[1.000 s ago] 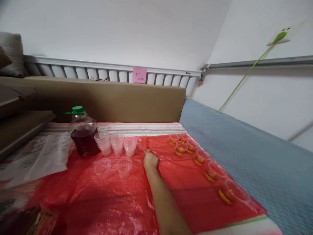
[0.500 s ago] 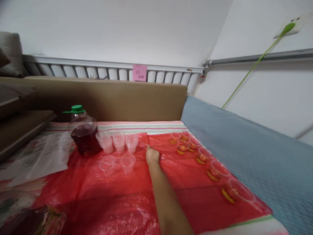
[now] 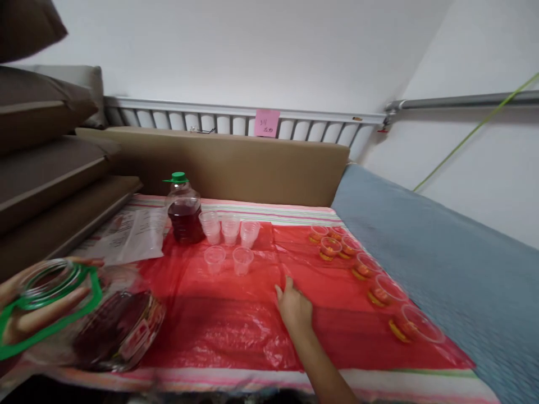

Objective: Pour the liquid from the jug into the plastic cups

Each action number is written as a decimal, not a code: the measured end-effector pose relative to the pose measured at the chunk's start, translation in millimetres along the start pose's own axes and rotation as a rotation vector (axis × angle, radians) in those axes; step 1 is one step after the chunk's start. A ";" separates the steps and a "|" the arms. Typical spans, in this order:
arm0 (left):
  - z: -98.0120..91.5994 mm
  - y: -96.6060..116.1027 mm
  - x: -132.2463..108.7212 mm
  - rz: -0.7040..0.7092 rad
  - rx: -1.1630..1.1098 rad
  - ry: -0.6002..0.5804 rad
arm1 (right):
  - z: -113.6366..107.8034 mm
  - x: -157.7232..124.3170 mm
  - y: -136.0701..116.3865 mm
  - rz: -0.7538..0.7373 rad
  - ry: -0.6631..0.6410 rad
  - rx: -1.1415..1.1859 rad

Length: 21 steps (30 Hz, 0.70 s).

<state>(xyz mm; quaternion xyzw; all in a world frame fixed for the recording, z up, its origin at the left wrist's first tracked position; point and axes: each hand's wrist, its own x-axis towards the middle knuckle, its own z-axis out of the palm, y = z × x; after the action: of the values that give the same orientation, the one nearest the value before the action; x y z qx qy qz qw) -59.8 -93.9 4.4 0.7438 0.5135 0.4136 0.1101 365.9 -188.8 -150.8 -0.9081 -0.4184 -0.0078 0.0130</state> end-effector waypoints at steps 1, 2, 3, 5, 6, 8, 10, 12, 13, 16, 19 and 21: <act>-6.2 6.1 0.7 -0.017 -0.015 -0.015 | 3.4 -7.0 0.8 -0.030 0.017 -0.015; -12.3 12.9 1.4 -0.042 -0.038 -0.026 | 6.8 -11.7 1.2 -0.059 0.032 -0.027; -18.0 20.0 2.2 -0.075 -0.070 -0.020 | 9.9 -14.3 1.4 -0.086 0.043 -0.038; -27.2 33.1 3.2 -0.138 -0.133 -0.009 | 15.4 -14.5 2.1 -0.125 0.054 -0.063; -30.4 38.0 3.5 -0.164 -0.160 0.001 | 17.8 -13.0 2.9 -0.141 0.063 -0.077; -33.9 42.9 3.9 -0.193 -0.195 0.007 | 22.0 -9.1 5.5 -0.173 0.090 -0.106; -34.6 41.5 4.8 -0.198 -0.219 0.001 | 25.0 -6.0 8.8 -0.198 0.114 -0.123; -33.6 36.1 6.1 -0.179 -0.220 -0.021 | 25.2 -5.1 11.5 -0.204 0.105 -0.128; -32.5 32.7 6.6 -0.166 -0.212 -0.027 | 23.7 -5.4 12.4 -0.201 0.085 -0.125; -26.2 22.3 6.9 -0.149 -0.211 -0.027 | 10.5 -8.4 10.1 -0.190 0.067 -0.115; -16.7 13.3 4.6 -0.160 -0.237 -0.051 | -13.4 -12.3 -5.8 -0.221 0.180 -0.083; -10.4 9.3 2.5 -0.143 -0.238 -0.057 | -30.9 -14.7 -27.4 -0.289 0.234 -0.024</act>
<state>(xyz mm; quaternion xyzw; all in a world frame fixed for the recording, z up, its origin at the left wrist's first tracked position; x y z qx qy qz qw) -60.8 -98.6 17.6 0.6982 0.5092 0.4415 0.2413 335.4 -183.1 -119.8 -0.8316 -0.5400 -0.1201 0.0493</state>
